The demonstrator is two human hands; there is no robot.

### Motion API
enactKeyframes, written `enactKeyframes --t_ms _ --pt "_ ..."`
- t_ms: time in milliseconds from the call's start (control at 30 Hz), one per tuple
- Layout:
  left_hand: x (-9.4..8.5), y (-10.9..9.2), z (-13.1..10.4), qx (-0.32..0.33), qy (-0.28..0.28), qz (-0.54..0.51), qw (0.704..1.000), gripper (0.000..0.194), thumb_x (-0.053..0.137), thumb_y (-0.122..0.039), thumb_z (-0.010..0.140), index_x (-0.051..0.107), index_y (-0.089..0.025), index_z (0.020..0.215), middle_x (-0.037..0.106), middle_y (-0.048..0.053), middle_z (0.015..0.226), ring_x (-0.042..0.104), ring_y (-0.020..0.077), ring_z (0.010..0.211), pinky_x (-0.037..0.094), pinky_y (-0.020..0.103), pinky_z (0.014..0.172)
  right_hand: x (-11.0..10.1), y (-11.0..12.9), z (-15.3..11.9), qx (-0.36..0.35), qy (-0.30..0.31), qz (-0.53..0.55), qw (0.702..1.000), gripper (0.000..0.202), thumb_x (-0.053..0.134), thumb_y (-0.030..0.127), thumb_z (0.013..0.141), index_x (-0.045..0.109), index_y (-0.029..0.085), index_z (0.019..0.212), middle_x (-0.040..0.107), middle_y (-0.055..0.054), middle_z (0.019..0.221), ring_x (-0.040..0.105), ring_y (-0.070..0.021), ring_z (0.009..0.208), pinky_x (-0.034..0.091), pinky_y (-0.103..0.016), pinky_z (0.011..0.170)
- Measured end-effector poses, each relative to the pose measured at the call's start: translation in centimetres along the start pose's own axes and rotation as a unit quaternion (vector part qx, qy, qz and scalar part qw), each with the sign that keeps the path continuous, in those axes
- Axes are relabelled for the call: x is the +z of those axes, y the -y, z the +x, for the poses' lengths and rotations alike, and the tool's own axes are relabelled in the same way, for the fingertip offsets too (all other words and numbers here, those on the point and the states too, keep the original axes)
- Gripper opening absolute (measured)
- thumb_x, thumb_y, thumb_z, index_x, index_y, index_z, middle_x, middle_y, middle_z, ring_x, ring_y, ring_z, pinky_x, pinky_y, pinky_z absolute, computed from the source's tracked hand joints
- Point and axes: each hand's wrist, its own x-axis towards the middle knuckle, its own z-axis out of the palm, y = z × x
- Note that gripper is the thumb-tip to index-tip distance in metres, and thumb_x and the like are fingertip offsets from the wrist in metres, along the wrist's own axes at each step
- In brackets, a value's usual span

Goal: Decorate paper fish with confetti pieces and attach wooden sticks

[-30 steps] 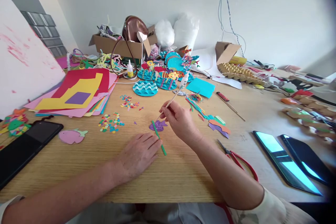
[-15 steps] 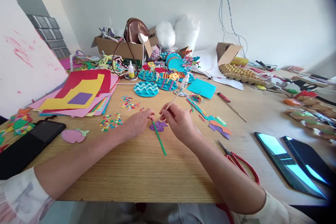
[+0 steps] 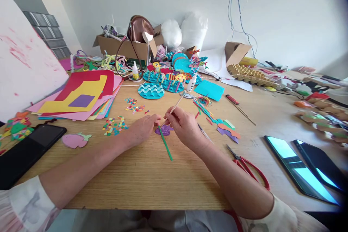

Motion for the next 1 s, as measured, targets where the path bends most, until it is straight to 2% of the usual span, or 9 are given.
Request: enactKeyframes --t_ms 333,700,1000 --pt "0.7 0.9 -0.4 0.052 -0.009 0.02 0.998 0.03 0.032 -0.003 0.078 0.046 -0.016 0.101 0.061 0.006 0.097 0.057 0.0155 0.094 0.045 0.033 0.085 -0.2 0.4 -0.7 -0.007 0.014 -0.018 1.0 0.01 0.042 0.021 0.086 0.049 0.019 0.08 0.062 -0.001 0.067 0.06 -0.0122 0.062 0.042 -0.022 0.059" --pt "0.4 0.1 -0.5 0.035 -0.003 0.042 0.999 0.026 0.036 -0.003 0.08 0.048 -0.014 0.101 0.062 0.007 0.097 0.057 0.0167 0.094 0.045 0.032 0.085 -0.4 1.0 -1.7 -0.008 0.014 -0.037 0.999 0.011 0.041 0.021 0.087 0.05 0.019 0.081 0.063 -0.001 0.068 0.06 -0.0112 0.061 0.041 -0.02 0.058" --pt "0.3 -0.2 -0.5 0.04 -0.004 0.052 0.998 0.032 0.036 -0.001 0.079 0.047 -0.014 0.106 0.063 0.007 0.097 0.058 0.0168 0.093 0.046 0.031 0.083 -0.7 1.5 -2.4 -0.01 0.016 -0.047 0.999 0.012 0.041 0.021 0.087 0.051 0.018 0.08 0.064 -0.001 0.067 0.06 -0.011 0.06 0.041 -0.02 0.057"
